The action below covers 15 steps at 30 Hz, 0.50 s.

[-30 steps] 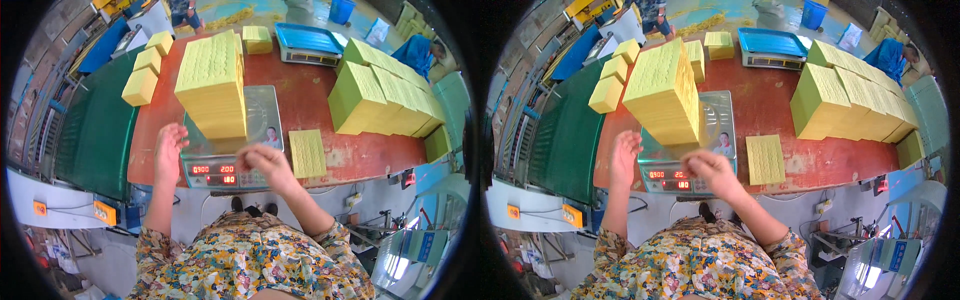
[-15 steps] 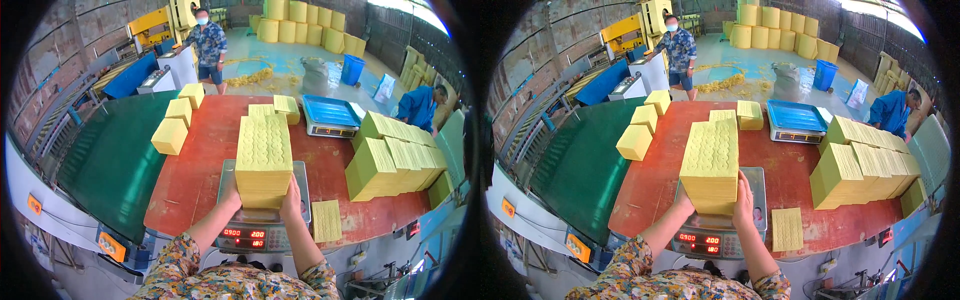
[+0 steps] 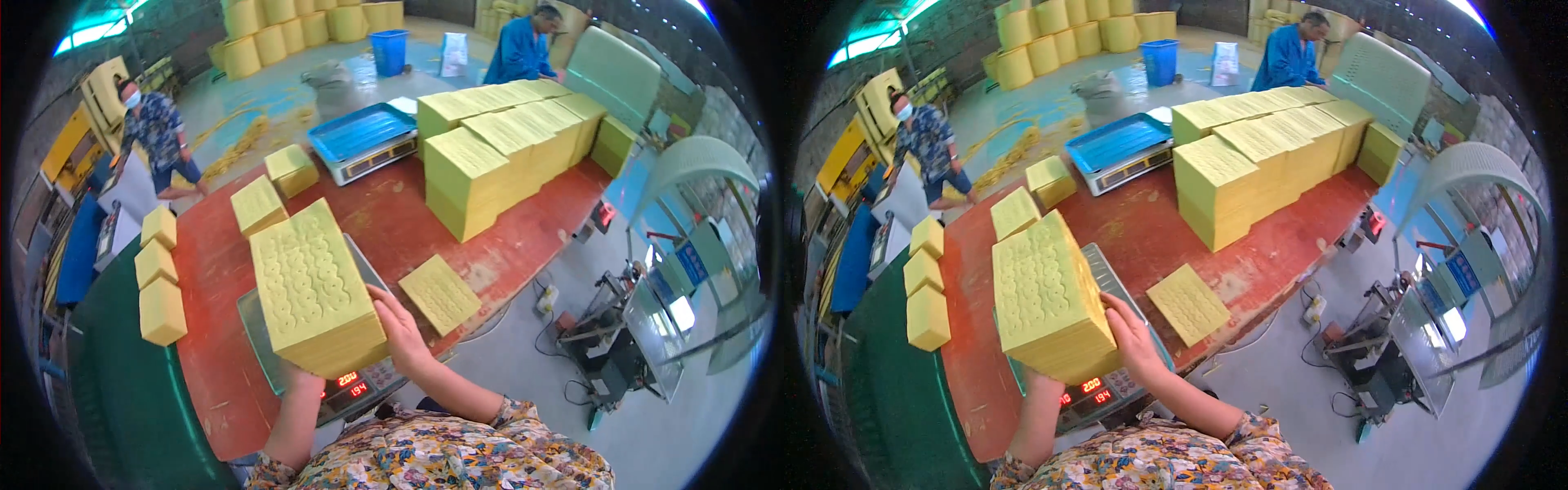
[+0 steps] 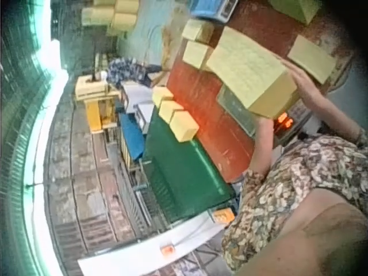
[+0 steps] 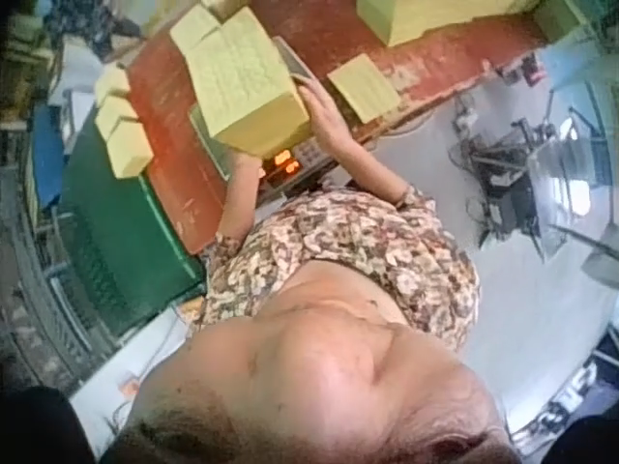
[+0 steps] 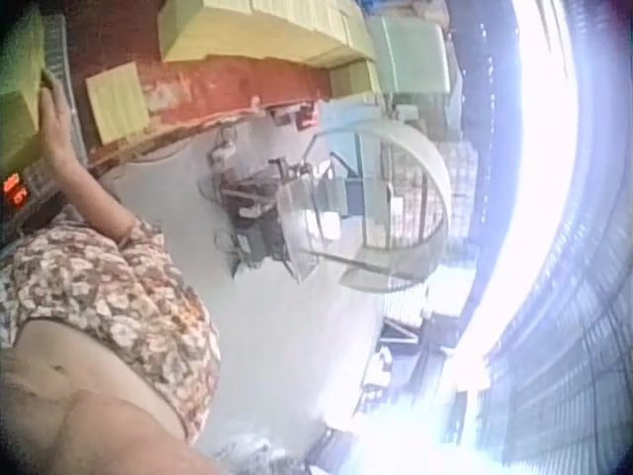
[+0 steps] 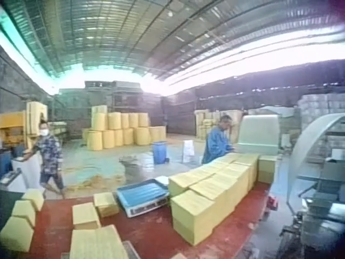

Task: The recorder is weighing stacks of yellow paper on a digital scale in a paper mill environment, adjusting the count of sheets to reach a target weight.

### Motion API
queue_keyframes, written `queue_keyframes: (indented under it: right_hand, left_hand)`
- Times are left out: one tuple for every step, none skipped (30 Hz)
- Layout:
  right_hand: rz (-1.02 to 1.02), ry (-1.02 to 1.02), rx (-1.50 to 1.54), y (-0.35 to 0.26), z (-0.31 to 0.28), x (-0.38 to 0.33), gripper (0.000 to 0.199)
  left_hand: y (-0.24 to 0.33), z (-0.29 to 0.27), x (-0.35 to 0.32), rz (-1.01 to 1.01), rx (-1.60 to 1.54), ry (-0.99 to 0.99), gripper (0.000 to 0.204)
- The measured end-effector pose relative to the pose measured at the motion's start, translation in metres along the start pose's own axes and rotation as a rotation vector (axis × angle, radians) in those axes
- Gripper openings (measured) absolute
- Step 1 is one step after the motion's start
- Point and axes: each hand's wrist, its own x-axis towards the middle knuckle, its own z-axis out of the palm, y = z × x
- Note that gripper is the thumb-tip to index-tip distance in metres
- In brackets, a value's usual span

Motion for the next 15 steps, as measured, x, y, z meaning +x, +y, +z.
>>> queue_keyframes:
  right_hand:
    - [-0.015,0.027,-0.004,0.000,-0.008,-0.004,0.042]
    - [-0.043,0.034,-0.059,0.002,-0.013,-0.008,0.041]
    - [-0.067,0.041,-0.114,0.002,-0.018,-0.012,0.041]
    - [-0.098,0.087,-0.200,0.000,-0.021,-0.021,0.038]
    - [-0.100,0.096,-0.200,0.003,-0.027,-0.029,0.038]
    - [-0.069,0.106,-0.246,0.008,-0.034,-0.038,0.036]
    - [-0.038,0.116,-0.291,0.012,-0.039,-0.045,0.035]
    - [-0.020,0.141,-0.215,0.015,-0.042,-0.052,0.032]
    - [-0.020,0.148,-0.217,0.020,-0.048,-0.058,0.032]
    - [0.085,0.098,-0.211,0.027,-0.055,-0.064,0.033]
    - [0.184,0.050,-0.200,0.030,-0.059,-0.067,0.033]
    - [0.260,0.064,-0.100,0.025,-0.052,-0.068,0.032]
    - [0.289,0.056,-0.146,0.037,-0.052,-0.067,0.034]
    - [0.358,0.056,0.013,0.032,-0.046,-0.066,0.034]
    - [0.416,0.054,0.180,0.026,-0.038,-0.065,0.035]
  left_hand:
    - [0.008,0.008,0.002,-0.029,-0.044,-0.055,0.047]
    - [0.020,0.016,0.005,-0.051,-0.088,-0.108,0.049]
    - [0.037,0.027,0.003,-0.092,-0.103,-0.146,0.051]
    - [0.057,0.036,-0.001,-0.128,-0.117,-0.173,0.053]
    - [0.073,0.041,-0.003,-0.135,-0.115,-0.178,0.053]
    - [0.089,0.045,-0.005,-0.052,-0.012,-0.221,0.055]
    - [0.099,0.049,-0.006,0.030,0.092,-0.263,0.057]
    - [0.103,0.056,-0.006,0.025,0.091,-0.265,0.057]
    - [0.106,0.064,-0.004,0.082,0.249,-0.262,0.057]
    - [0.107,0.067,-0.003,0.138,0.407,-0.259,0.058]
    - [0.107,0.065,0.000,0.132,0.409,-0.271,0.058]
    - [0.108,0.059,0.005,0.030,0.506,-0.292,0.059]
    - [0.107,0.056,0.007,-0.074,0.604,-0.315,0.059]
    - [0.103,0.064,0.000,-0.138,0.608,-0.264,0.060]
    - [0.103,0.069,-0.004,-0.152,0.614,-0.292,0.060]
